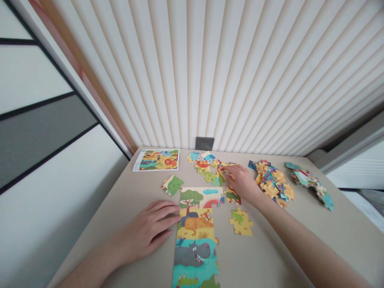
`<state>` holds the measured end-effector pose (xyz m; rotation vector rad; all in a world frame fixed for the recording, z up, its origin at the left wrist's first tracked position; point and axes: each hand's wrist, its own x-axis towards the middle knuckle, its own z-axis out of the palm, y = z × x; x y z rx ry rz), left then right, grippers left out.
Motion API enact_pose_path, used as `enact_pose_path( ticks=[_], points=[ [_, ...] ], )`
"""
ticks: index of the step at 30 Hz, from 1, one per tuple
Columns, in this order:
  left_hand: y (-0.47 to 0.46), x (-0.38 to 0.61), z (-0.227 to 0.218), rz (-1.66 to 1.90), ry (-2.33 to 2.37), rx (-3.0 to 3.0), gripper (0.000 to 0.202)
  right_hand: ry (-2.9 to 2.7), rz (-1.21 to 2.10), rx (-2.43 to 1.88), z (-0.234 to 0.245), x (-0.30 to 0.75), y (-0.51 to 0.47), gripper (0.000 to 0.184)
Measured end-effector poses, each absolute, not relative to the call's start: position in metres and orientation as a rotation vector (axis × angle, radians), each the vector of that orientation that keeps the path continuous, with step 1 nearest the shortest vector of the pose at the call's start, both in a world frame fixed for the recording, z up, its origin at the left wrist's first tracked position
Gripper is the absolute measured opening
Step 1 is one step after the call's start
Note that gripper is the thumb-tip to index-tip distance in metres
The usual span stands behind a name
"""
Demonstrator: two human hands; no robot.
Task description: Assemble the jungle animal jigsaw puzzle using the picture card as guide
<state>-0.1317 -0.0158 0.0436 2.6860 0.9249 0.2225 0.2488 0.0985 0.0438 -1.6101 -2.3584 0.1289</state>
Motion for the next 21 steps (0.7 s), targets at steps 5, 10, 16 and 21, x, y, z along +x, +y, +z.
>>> enact_pose_path(
  ticks=[5,10,16,21],
  points=[
    [-0.015,-0.133,0.042,0.214,0.923,2.691,0.046,-2.340,0.127,-1.735,0.046,0.266,0.113,0.047],
    [-0.016,-0.133,0.042,0.248,0.914,2.685,0.047,-2.410,0.174,-1.731,0.045,0.265,0.124,0.055],
    [-0.015,-0.131,0.045,0.329,0.899,2.677,0.046,-2.417,0.182,-1.791,0.046,0.259,0.132,0.060],
    [-0.015,-0.131,0.045,0.334,0.908,2.661,0.048,-2.411,0.186,-1.834,0.049,0.264,0.132,0.058]
  ],
)
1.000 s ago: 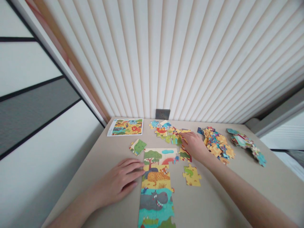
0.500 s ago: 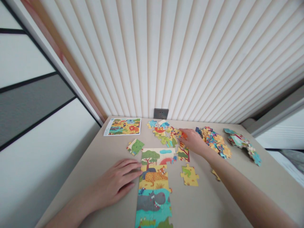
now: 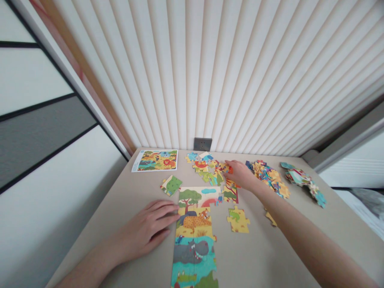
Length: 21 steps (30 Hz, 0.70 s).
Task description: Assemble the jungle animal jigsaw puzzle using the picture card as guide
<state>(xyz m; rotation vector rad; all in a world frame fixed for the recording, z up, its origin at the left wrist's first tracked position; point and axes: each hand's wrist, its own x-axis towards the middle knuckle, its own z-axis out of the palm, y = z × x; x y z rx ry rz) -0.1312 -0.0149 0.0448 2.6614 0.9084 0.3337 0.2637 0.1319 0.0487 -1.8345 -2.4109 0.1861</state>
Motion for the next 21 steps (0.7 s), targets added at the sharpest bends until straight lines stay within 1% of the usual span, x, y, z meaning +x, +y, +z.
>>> enact_pose_path(
  ticks=[8,11,13,16,18,19,21],
  points=[
    [-0.015,-0.131,0.043,0.370,0.907,2.657,0.049,-2.358,0.102,-1.791,0.063,0.278,0.119,0.070],
    [-0.015,-0.131,0.043,0.341,0.910,2.671,0.048,-2.341,0.081,-1.697,0.073,0.286,0.099,0.071],
    [-0.015,-0.132,0.043,0.347,0.901,2.676,0.048,-2.376,0.172,-1.526,0.078,0.288,0.078,0.071],
    [-0.015,-0.131,0.043,0.396,0.884,2.668,0.049,-2.478,0.446,-1.244,0.083,0.278,0.037,0.076],
    [-0.015,-0.131,0.043,0.405,0.887,2.662,0.049,-2.585,0.605,-1.103,0.082,0.267,0.012,0.075],
    [-0.015,-0.131,0.043,0.406,0.892,2.660,0.048,-2.620,0.653,-1.043,0.080,0.261,0.001,0.076],
    [-0.015,-0.130,0.042,0.411,0.898,2.659,0.048,-2.619,0.624,-1.022,0.073,0.252,-0.015,0.075]
  ],
)
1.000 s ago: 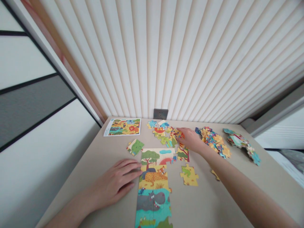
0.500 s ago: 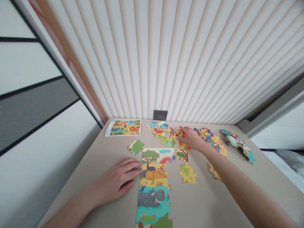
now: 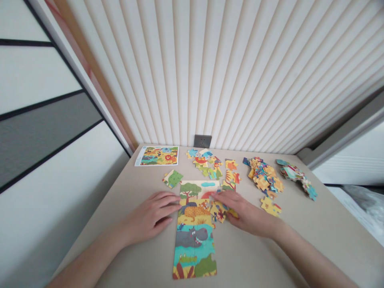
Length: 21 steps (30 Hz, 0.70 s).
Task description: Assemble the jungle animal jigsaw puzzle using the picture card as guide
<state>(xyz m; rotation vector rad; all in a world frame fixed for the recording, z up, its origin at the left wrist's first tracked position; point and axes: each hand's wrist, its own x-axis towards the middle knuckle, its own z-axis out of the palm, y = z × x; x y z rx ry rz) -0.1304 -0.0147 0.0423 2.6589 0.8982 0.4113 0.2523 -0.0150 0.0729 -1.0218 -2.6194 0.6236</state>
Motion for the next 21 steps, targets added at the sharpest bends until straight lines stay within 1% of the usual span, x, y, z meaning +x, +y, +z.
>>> enact_pose_path(
  ticks=[3,6,7,10,11,16,21],
  points=[
    [-0.014,-0.131,0.041,0.448,0.886,2.660,0.047,-2.475,0.439,-1.193,0.059,0.248,-0.029,0.066],
    [-0.014,-0.131,0.040,0.449,0.884,2.662,0.046,-2.364,0.364,-1.366,0.048,0.249,-0.040,0.054],
    [-0.014,-0.131,0.040,0.442,0.888,2.662,0.046,-2.356,0.357,-1.395,0.045,0.248,-0.043,0.055],
    [-0.014,-0.131,0.040,0.424,0.904,2.663,0.046,-2.368,0.334,-1.427,0.040,0.244,-0.049,0.075],
    [-0.014,-0.131,0.040,0.417,0.906,2.665,0.046,-2.368,0.326,-1.429,0.038,0.243,-0.049,0.077],
    [-0.013,-0.131,0.041,0.427,0.895,2.655,0.046,-2.361,0.326,-1.398,0.037,0.241,-0.043,0.062],
    [-0.012,-0.131,0.041,0.475,0.864,2.657,0.044,-2.424,0.347,-1.290,0.038,0.249,-0.035,0.063]
  ],
)
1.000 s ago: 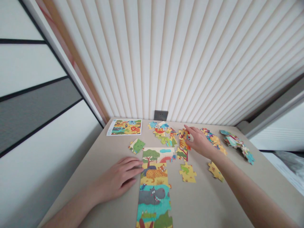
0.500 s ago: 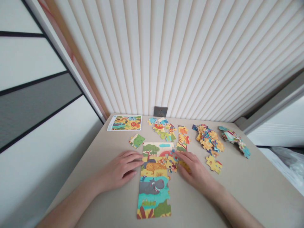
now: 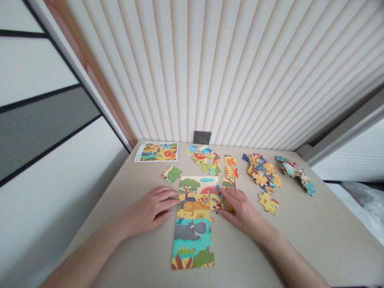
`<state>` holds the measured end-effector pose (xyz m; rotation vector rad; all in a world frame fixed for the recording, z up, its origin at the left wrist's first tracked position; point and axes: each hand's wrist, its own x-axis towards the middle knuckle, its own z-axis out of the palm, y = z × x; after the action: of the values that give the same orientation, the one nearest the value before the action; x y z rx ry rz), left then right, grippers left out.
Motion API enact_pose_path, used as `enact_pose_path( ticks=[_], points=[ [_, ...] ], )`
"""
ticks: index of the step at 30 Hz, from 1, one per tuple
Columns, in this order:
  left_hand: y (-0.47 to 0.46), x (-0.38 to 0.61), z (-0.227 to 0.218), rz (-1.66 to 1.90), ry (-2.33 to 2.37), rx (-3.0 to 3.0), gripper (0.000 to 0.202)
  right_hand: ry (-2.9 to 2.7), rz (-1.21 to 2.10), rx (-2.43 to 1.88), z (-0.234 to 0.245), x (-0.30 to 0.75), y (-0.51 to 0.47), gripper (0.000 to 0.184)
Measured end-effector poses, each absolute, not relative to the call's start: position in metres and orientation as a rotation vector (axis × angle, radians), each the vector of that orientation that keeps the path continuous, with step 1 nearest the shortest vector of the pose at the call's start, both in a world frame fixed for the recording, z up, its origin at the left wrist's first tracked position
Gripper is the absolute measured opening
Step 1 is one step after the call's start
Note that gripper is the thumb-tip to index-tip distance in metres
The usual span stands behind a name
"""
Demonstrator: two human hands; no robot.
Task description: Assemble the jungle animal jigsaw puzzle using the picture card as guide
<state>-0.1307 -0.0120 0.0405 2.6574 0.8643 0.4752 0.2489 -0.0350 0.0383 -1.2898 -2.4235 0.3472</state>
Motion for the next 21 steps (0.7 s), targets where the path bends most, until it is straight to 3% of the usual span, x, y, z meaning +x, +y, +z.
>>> enact_pose_path(
  ticks=[6,14,21],
  points=[
    [-0.0122,-0.1313,0.0389,0.448,0.896,2.639,0.044,-2.449,0.400,-1.204,0.0414,0.2520,-0.0295,0.055],
    [-0.0122,-0.1319,0.0381,0.350,0.907,2.674,0.045,-2.431,0.406,-1.269,0.0458,0.2518,-0.0295,0.064],
    [-0.0125,-0.1314,0.0388,0.320,0.923,2.676,0.043,-2.448,0.446,-1.245,0.0463,0.2515,-0.0278,0.059]
  ],
)
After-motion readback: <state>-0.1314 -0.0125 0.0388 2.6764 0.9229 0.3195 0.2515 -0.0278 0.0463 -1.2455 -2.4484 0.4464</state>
